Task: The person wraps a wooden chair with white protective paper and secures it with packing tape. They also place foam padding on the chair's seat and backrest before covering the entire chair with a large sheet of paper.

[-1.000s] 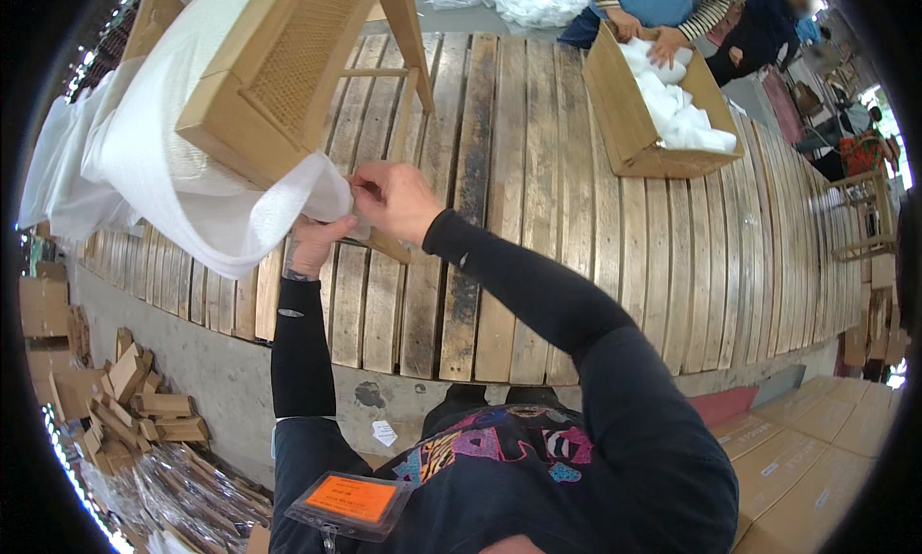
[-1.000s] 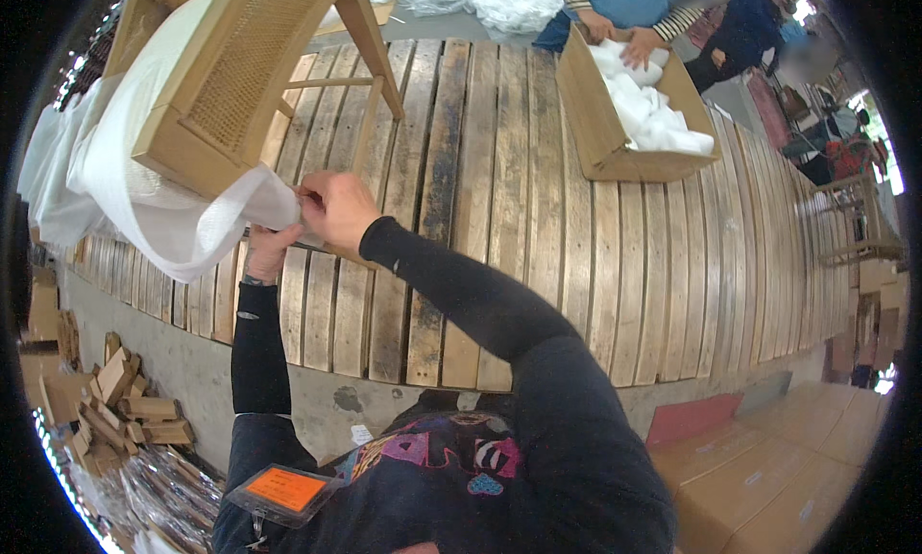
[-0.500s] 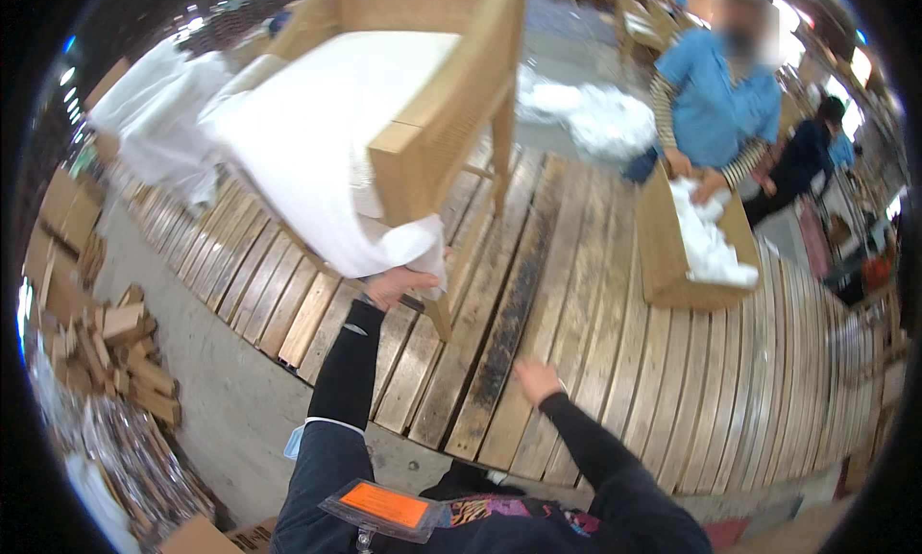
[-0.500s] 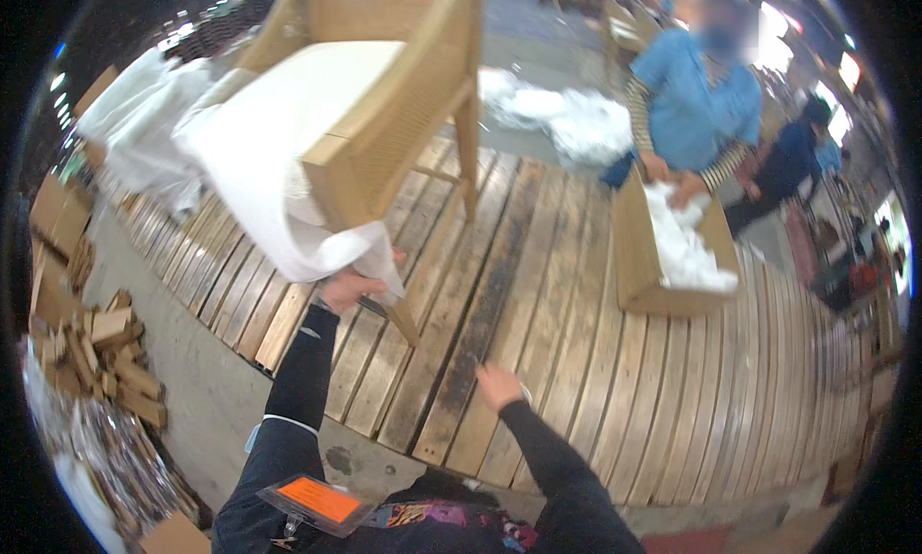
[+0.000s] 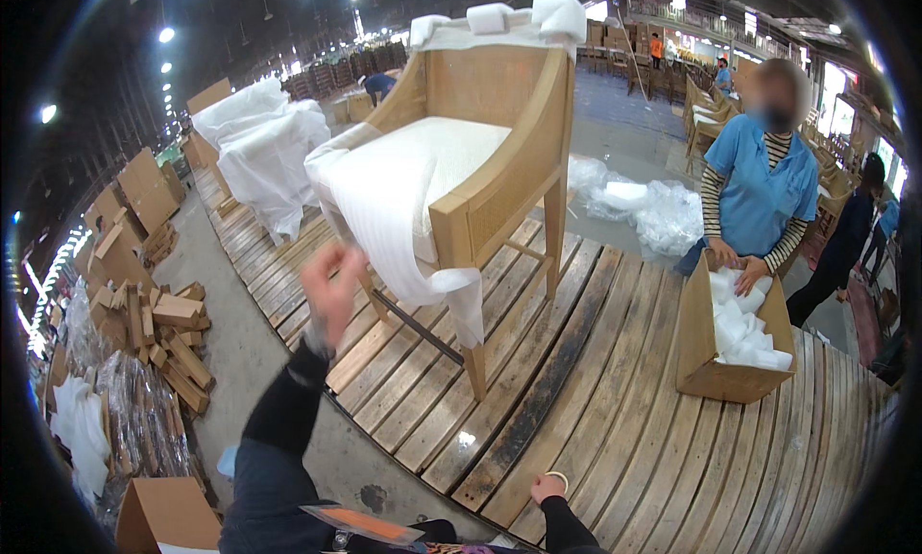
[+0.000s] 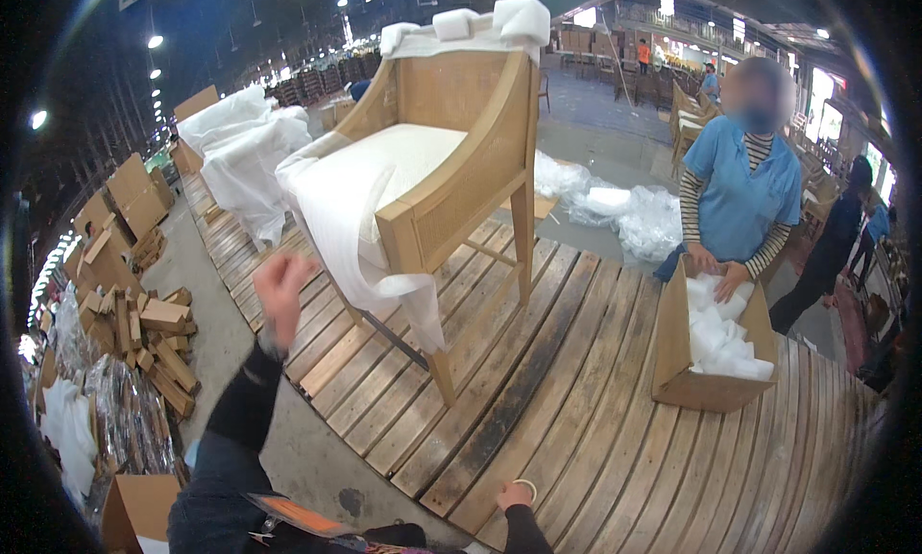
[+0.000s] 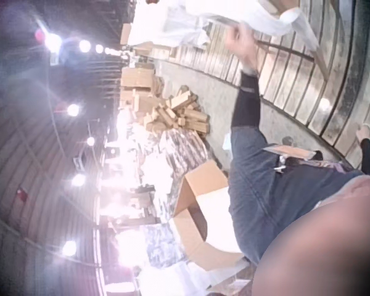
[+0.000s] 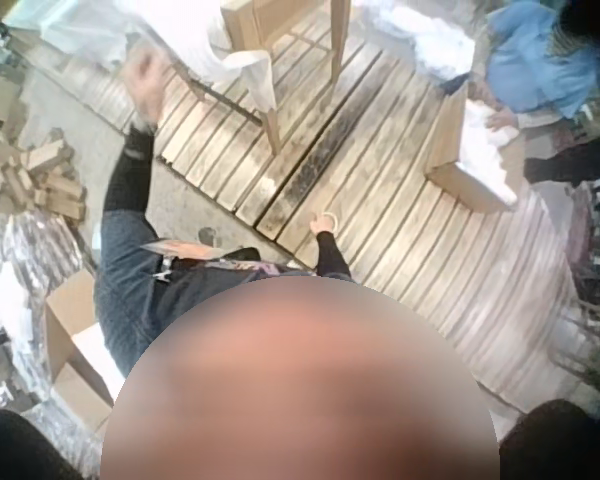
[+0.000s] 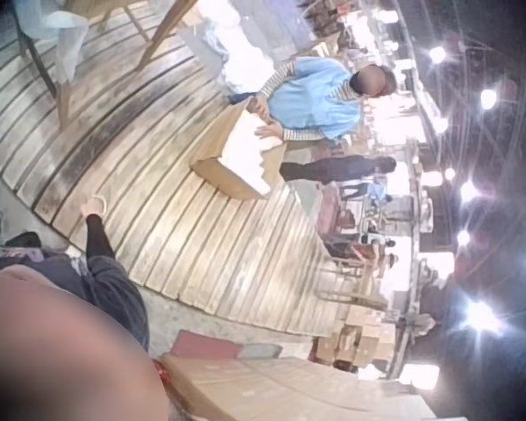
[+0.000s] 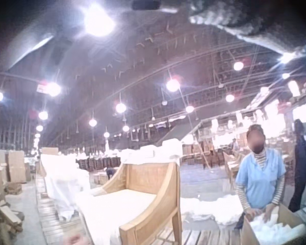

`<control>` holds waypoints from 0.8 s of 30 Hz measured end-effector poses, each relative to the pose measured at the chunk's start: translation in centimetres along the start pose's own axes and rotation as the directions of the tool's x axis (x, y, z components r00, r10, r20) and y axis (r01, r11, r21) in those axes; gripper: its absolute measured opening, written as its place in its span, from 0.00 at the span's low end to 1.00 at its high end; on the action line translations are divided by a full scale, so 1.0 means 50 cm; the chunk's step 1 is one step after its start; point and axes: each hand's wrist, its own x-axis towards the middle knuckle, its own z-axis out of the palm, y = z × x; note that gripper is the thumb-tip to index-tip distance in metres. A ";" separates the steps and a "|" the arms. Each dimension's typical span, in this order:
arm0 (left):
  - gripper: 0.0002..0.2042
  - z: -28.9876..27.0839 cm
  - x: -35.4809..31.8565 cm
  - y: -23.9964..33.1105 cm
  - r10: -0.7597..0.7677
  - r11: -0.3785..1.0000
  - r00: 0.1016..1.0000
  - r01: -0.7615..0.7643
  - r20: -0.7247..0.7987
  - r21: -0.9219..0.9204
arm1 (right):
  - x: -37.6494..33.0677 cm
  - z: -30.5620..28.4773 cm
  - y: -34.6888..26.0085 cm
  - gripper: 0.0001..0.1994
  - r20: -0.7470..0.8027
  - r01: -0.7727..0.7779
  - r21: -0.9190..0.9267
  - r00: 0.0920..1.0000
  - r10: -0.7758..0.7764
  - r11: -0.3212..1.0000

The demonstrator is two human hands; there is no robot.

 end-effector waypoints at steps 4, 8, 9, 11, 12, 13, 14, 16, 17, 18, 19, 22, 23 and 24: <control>0.36 0.033 0.304 -0.073 -0.105 0.959 0.991 0.123 -0.085 0.255 | 0.018 -0.019 0.003 0.22 0.040 -0.056 0.083 0.998 0.053 0.995; 0.48 0.061 0.426 -0.185 -0.494 0.673 0.868 0.347 0.047 0.654 | 0.011 -0.029 -0.003 0.19 -0.030 0.003 -0.062 1.000 -0.005 0.998; 0.48 0.065 0.436 -0.212 -0.459 0.631 0.887 0.285 0.051 0.722 | 0.006 -0.036 -0.010 0.18 -0.076 0.004 -0.121 0.997 -0.013 0.993; 0.47 0.067 0.446 -0.265 -0.445 0.486 0.892 0.171 0.075 0.857 | -0.002 -0.074 -0.041 0.18 -0.218 -0.070 -0.128 0.975 0.041 0.989; 0.40 0.066 0.448 -0.290 -0.350 0.537 0.930 0.104 0.109 0.837 | -0.012 -0.097 -0.069 0.19 -0.294 -0.165 -0.062 0.946 0.140 0.984; 0.38 0.065 0.454 -0.312 -0.325 0.598 0.931 0.069 0.164 0.798 | -0.030 -0.130 -0.106 0.21 -0.490 -0.076 0.024 0.868 0.078 0.997; 0.35 0.063 0.464 -0.328 -0.264 0.666 0.942 0.024 0.206 0.745 | -0.036 -0.186 -0.152 0.23 -0.634 -0.043 0.113 0.766 0.105 0.993; 0.29 0.065 0.470 -0.345 -0.067 0.813 0.984 -0.042 0.164 0.581 | -0.054 -0.344 -0.267 0.24 -0.785 0.225 0.275 0.614 0.082 0.935; 0.26 0.060 0.479 -0.340 0.070 0.884 0.996 -0.087 0.053 0.459 | -0.062 -0.430 -0.348 0.24 -0.799 0.454 0.466 0.585 0.140 0.759; 0.22 0.058 0.484 -0.326 0.107 0.933 0.993 -0.084 -0.048 0.349 | -0.088 -0.522 -0.425 0.24 -0.816 0.610 0.460 0.578 0.035 0.645; 0.18 0.049 0.494 -0.302 0.211 0.977 0.974 -0.207 -0.086 0.050 | -0.118 -0.599 -0.507 0.28 -0.828 0.767 0.474 0.556 -0.079 0.433; 0.07 -0.024 0.501 -0.195 0.300 0.758 0.954 -0.238 0.001 -0.607 | -0.198 -0.793 -0.741 0.50 -0.801 0.915 0.333 0.402 -0.443 0.228; 0.08 -0.042 0.493 -0.151 0.288 0.766 0.955 -0.271 -0.067 -0.583 | -0.212 -0.841 -0.813 0.53 -0.777 0.915 0.334 0.403 -0.484 0.226; 0.08 -0.069 0.493 -0.107 0.388 0.739 0.919 -0.352 -0.065 -0.574 | -0.225 -0.882 -0.877 0.56 -0.751 0.933 0.307 0.359 -0.554 0.188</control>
